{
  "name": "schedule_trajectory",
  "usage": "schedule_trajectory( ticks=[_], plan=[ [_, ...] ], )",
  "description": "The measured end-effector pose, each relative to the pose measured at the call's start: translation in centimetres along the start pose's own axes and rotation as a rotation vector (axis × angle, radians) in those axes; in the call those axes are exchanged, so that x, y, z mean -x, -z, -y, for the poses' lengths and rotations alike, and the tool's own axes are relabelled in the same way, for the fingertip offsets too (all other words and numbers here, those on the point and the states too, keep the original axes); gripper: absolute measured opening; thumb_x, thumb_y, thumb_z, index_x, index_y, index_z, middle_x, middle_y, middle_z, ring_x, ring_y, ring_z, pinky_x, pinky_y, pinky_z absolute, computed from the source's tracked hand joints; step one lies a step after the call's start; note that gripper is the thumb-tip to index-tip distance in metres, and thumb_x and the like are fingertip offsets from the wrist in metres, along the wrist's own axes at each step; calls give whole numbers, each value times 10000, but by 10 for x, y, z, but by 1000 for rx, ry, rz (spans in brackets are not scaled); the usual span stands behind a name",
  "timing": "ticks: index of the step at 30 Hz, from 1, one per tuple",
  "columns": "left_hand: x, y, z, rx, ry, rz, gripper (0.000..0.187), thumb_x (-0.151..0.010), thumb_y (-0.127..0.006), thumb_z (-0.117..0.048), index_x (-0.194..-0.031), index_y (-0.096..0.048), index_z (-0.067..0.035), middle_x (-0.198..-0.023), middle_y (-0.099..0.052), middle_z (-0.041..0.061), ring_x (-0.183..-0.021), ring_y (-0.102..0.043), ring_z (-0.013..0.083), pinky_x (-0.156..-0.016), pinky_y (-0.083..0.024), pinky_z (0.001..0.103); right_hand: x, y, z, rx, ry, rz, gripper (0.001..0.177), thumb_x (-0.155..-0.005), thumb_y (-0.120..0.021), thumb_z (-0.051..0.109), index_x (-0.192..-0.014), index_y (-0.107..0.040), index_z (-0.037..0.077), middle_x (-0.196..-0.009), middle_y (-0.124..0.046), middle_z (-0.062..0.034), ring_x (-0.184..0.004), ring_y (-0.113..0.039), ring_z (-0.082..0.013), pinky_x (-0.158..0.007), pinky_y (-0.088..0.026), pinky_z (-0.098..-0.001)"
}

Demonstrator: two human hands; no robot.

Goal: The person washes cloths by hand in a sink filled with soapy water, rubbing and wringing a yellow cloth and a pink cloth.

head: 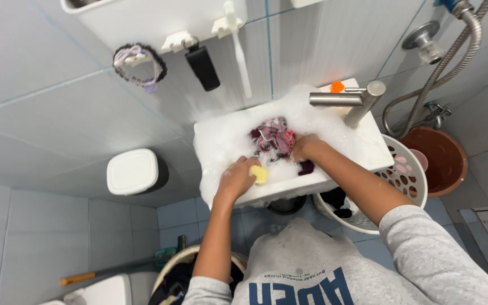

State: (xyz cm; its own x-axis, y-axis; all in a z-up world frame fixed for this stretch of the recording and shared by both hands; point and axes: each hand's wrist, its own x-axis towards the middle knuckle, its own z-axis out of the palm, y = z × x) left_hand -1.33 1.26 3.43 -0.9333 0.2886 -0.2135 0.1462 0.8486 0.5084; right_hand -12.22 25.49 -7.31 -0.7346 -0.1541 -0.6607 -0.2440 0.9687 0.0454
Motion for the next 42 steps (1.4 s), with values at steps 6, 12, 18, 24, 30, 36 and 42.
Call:
schedule_trajectory(
  ticks=[6,12,18,24,30,36,42],
  plan=[
    [13,-11,15,254,25,-257,304,-853,-509,55,-1028,-656,-146,-1155,-654,97,-1057,-632,370,-923,-496,445,-8,6,-26,-534,86,-92,1069,-750,-704,734,-1542,-346,111,-1451,-521,-223,-1329,-509,-372,-1128,-370,-454],
    [33,-18,10,273,-78,-431,315,-781,-530,106,-1012,-614,-91,-1141,-624,124,-1095,-604,382,-917,-492,453,29,33,-56,-994,227,-478,778,-768,-850,476,-1292,-615,-48,-1195,-701,-271,-1109,-684,-347,-926,-538,-372],
    [33,-20,2,249,-100,-491,322,-767,-529,110,-1026,-604,-66,-1152,-621,144,-1087,-597,402,-900,-483,484,138,49,0,-717,513,-850,493,-644,-778,20,-1122,-699,114,-1077,-697,-168,-976,-686,-325,-833,-564,-380],
    [38,-18,0,220,-96,-483,308,-784,-546,94,-1030,-614,-79,-1136,-633,133,-1043,-614,399,-876,-503,481,202,89,7,-358,709,-1194,461,-664,-725,-4,-1088,-734,178,-1180,-670,-162,-1065,-663,-376,-917,-533,-433],
    [37,-21,4,214,-114,-505,300,-769,-563,93,-1012,-617,-74,-1107,-634,137,-1018,-616,400,-855,-504,485,179,73,-7,-18,600,-1214,432,-856,-702,52,-1242,-696,245,-1303,-633,-124,-1163,-655,-323,-1031,-508,-477],
    [39,-24,8,213,-132,-519,294,-778,-570,94,-1017,-623,-69,-1084,-633,141,-1010,-621,395,-859,-513,480,132,42,3,-260,303,-647,842,-714,-733,101,-1478,-416,264,-1620,-324,-150,-1286,-542,-396,-1027,-475,-436],
    [37,-23,6,211,-120,-511,287,-790,-566,93,-1016,-627,-74,-1089,-640,134,-998,-631,396,-838,-520,483,135,36,17,4,330,-571,842,-904,-661,491,-1620,-243,343,-1611,-242,-193,-1350,-445,-474,-1054,-397,-594]
  ],
)
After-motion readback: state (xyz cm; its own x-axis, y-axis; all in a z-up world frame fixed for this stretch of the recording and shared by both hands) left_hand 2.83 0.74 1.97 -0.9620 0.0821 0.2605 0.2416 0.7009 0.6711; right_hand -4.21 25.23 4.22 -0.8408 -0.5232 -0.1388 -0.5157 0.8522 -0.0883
